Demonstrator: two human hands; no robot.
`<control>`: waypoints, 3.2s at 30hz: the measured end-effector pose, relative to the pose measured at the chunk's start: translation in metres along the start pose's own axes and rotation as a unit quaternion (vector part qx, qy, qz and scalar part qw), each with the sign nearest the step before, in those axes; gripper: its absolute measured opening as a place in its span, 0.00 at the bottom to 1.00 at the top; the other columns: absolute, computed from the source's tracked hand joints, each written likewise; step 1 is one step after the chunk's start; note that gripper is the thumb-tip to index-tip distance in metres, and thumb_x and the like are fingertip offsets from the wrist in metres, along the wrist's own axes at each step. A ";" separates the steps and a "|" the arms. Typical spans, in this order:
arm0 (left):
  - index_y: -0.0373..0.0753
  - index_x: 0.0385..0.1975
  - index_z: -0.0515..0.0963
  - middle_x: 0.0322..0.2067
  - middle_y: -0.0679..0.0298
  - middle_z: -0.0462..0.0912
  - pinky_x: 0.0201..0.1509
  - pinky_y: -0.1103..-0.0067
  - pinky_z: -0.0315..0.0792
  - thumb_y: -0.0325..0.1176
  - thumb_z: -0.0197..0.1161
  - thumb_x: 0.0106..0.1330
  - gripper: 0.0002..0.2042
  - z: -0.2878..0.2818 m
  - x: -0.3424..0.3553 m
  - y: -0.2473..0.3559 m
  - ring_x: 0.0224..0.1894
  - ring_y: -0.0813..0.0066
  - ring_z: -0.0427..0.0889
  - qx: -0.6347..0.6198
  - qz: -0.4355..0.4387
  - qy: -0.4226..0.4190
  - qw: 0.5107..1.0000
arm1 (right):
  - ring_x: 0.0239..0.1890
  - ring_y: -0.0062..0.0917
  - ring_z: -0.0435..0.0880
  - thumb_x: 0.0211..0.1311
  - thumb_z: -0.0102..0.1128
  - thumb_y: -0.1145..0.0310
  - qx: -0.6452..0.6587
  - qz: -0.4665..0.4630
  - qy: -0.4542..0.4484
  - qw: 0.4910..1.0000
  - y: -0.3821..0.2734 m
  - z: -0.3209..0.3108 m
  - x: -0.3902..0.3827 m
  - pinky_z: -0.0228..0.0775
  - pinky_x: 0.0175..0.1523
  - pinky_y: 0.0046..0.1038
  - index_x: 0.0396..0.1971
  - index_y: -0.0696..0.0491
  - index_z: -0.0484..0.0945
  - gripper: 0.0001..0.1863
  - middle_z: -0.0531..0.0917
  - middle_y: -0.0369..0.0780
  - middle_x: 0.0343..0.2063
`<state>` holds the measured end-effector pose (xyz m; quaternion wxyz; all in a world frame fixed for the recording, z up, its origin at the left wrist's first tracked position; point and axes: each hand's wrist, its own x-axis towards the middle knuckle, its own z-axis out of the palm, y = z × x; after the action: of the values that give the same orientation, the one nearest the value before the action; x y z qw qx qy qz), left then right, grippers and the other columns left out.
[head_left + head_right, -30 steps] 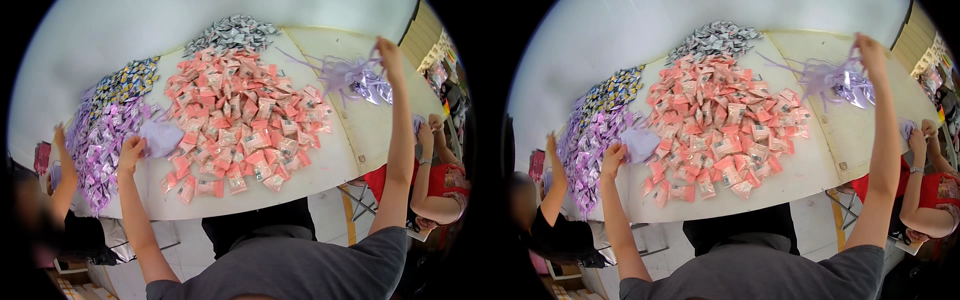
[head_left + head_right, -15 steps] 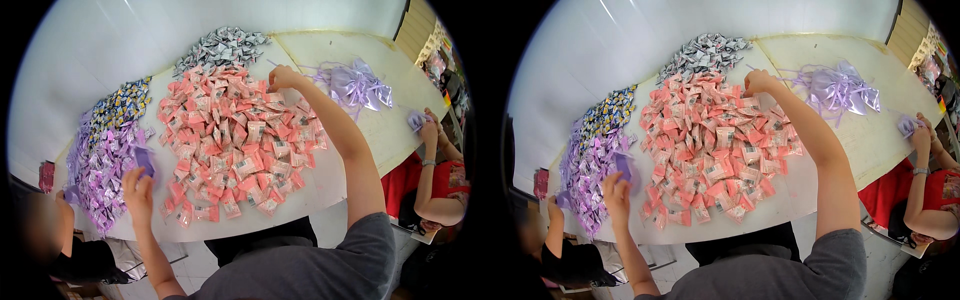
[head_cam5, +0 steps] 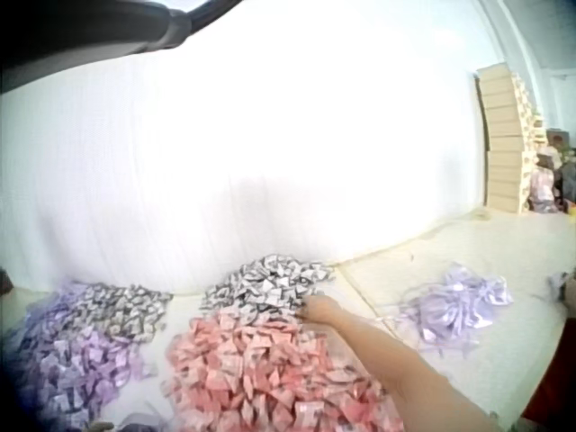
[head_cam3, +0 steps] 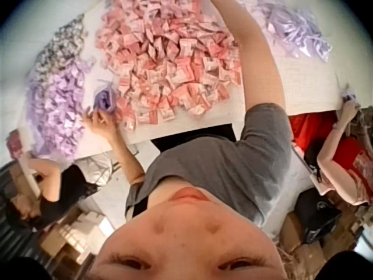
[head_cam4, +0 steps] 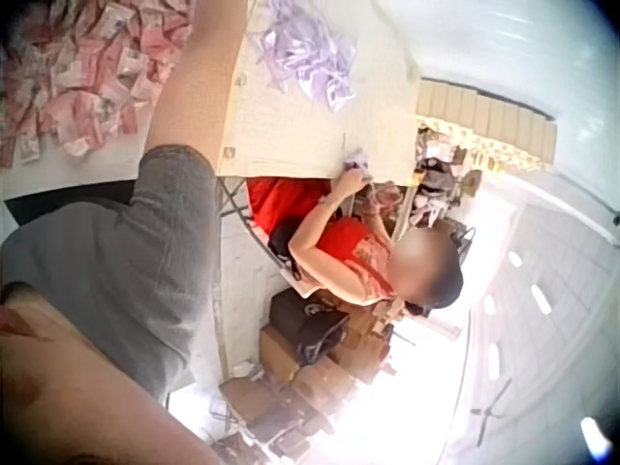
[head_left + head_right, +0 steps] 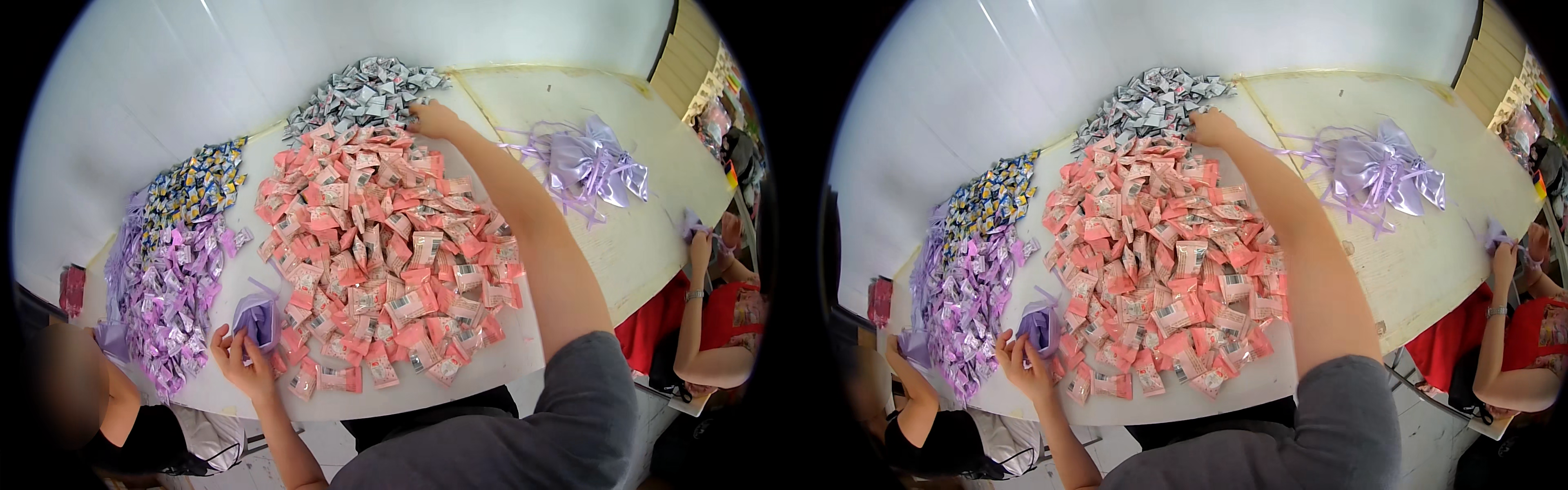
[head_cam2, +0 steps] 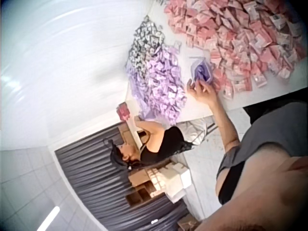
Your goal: The person places small pink wrapped candies into purple drawstring bags and ties them shut. The person works at a table with large piles of candies and empty bags, repeatedly filling and closing the bags.
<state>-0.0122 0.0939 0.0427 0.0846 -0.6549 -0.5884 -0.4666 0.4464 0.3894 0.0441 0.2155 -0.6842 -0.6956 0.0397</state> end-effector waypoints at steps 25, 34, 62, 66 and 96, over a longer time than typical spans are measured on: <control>0.30 0.40 0.76 0.42 0.52 0.77 0.35 0.73 0.73 0.20 0.56 0.48 0.16 -0.040 0.028 0.072 0.33 0.57 0.80 -0.051 -0.076 -0.126 0.988 | 0.22 0.23 0.74 0.52 0.59 0.67 0.316 -0.295 -0.071 0.899 -0.211 -0.133 -0.220 0.65 0.28 0.27 0.26 0.58 0.76 0.09 0.76 0.37 0.19; 0.33 0.46 0.74 0.41 0.55 0.74 0.28 0.78 0.71 0.17 0.54 0.44 0.23 -0.054 0.017 0.065 0.29 0.65 0.77 -0.060 -0.026 -0.137 0.988 | 0.27 0.40 0.81 0.44 0.59 0.71 0.059 -0.357 -0.118 0.925 -0.327 -0.040 -0.238 0.74 0.29 0.36 0.23 0.60 0.78 0.08 0.79 0.46 0.19; 0.35 0.22 0.71 0.14 0.48 0.71 0.22 0.65 0.64 0.37 0.50 0.66 0.14 -0.074 0.097 0.020 0.18 0.54 0.73 -0.025 0.012 -0.098 0.995 | 0.32 0.42 0.77 0.56 0.56 0.62 0.276 -0.298 -0.042 0.913 -0.308 -0.056 -0.195 0.65 0.37 0.39 0.30 0.57 0.75 0.13 0.77 0.47 0.25; 0.38 0.20 0.71 0.10 0.73 0.60 0.17 0.83 0.47 0.39 0.55 0.64 0.13 -0.089 0.114 0.037 0.13 0.84 0.53 -0.395 -0.257 -0.215 0.856 | 0.18 0.27 0.70 0.58 0.55 0.62 0.391 -0.308 -0.103 0.861 -0.282 -0.094 -0.194 0.59 0.23 0.29 0.33 0.56 0.75 0.12 0.70 0.38 0.14; 0.35 0.41 0.74 0.25 0.55 0.78 0.36 0.68 0.70 0.33 0.64 0.52 0.17 0.029 0.071 -0.127 0.31 0.59 0.78 0.181 0.022 -0.153 0.971 | 0.40 0.38 0.78 0.52 0.52 0.69 -0.427 0.114 0.077 0.894 0.030 -0.171 -0.197 0.70 0.45 0.39 0.29 0.49 0.82 0.09 0.80 0.43 0.35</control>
<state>-0.1141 0.1991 0.0212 0.1206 -0.7053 -0.6544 -0.2447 0.5295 0.1597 0.1398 -0.0512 -0.7861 -0.5437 -0.2896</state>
